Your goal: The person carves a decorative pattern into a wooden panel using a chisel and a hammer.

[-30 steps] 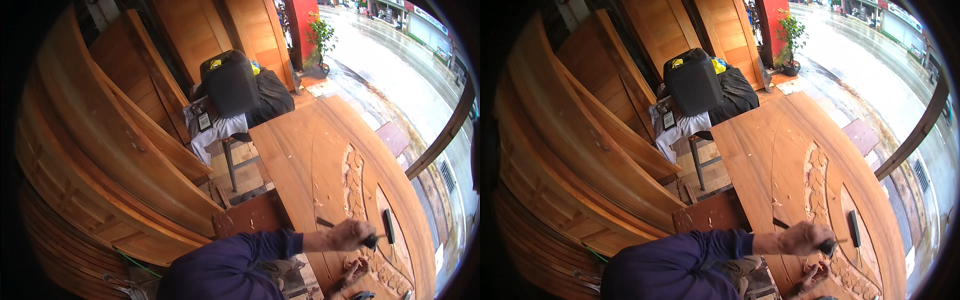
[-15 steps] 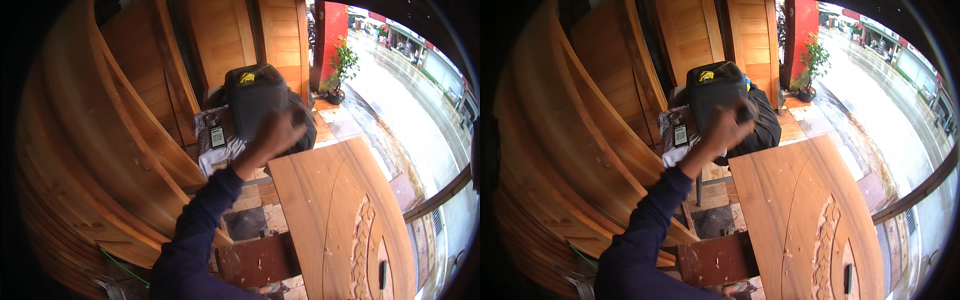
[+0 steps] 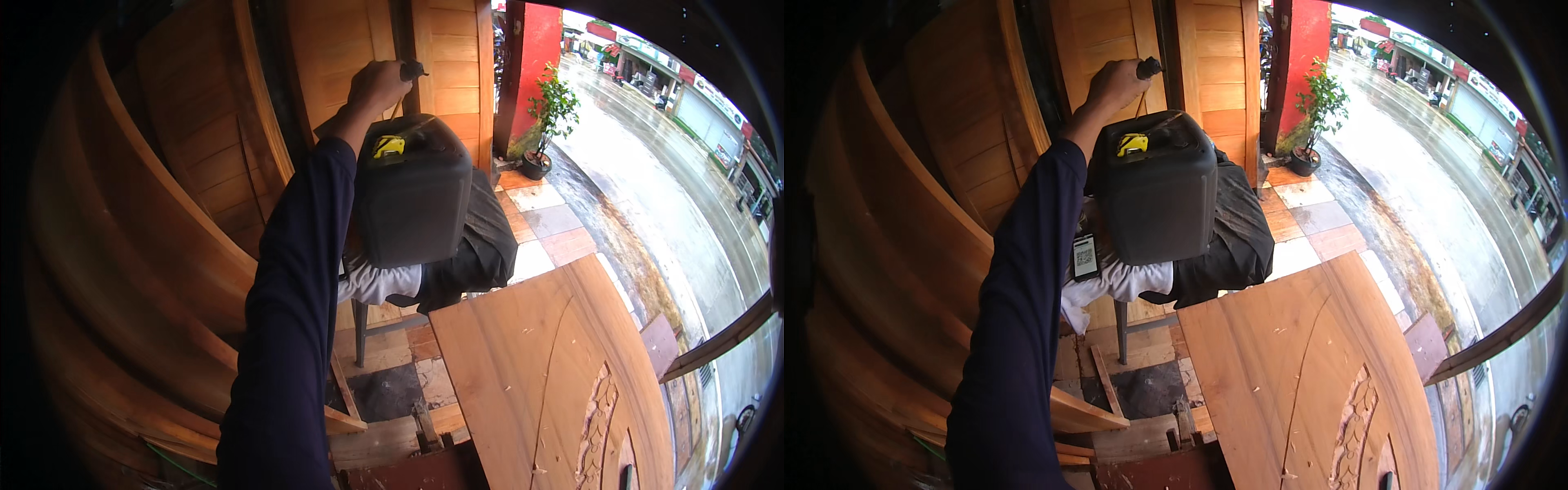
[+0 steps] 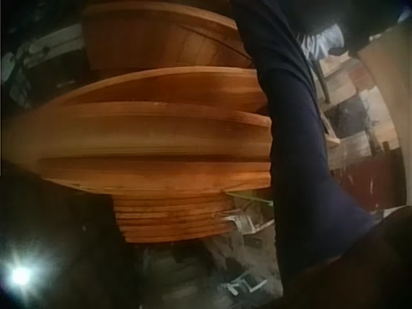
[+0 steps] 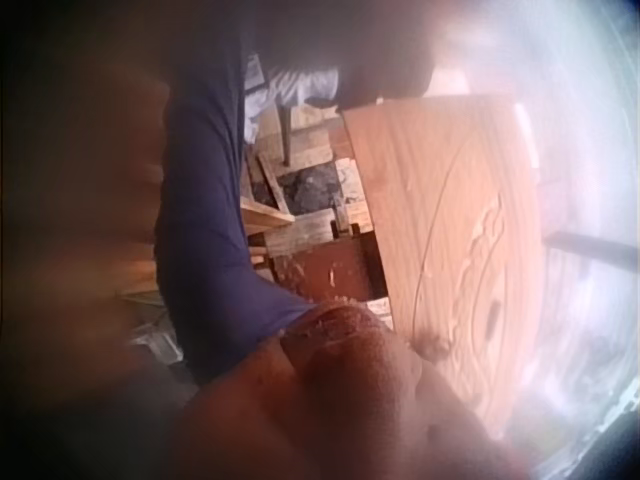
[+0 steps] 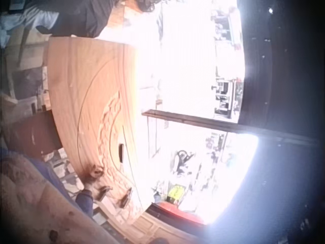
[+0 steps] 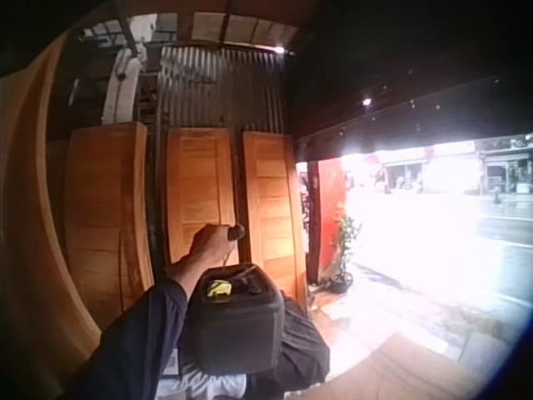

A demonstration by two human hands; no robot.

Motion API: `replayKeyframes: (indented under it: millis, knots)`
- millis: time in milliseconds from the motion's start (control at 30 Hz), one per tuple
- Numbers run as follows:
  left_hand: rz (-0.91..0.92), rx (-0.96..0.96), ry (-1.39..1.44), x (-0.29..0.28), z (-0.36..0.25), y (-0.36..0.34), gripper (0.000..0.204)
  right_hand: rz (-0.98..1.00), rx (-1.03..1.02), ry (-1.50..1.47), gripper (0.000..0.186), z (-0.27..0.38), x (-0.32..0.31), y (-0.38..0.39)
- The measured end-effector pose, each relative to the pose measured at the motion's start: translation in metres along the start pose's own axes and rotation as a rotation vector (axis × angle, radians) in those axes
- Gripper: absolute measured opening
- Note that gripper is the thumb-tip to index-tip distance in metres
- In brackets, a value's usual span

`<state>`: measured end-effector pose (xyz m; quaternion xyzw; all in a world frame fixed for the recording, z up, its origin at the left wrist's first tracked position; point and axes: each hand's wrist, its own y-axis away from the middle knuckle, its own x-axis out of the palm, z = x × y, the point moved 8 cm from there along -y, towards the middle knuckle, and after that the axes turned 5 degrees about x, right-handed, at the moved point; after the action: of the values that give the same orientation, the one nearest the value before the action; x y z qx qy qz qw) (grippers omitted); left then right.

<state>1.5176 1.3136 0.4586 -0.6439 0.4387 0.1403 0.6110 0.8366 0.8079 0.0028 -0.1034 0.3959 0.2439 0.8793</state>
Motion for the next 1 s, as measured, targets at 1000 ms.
replayKeyframes:
  millis: [1000]
  knots:
    - [0.41,0.283,0.696,0.035,-0.34,0.428,0.04,-0.092,-0.234,-0.145,0.059,-0.142,-0.095,0.037]
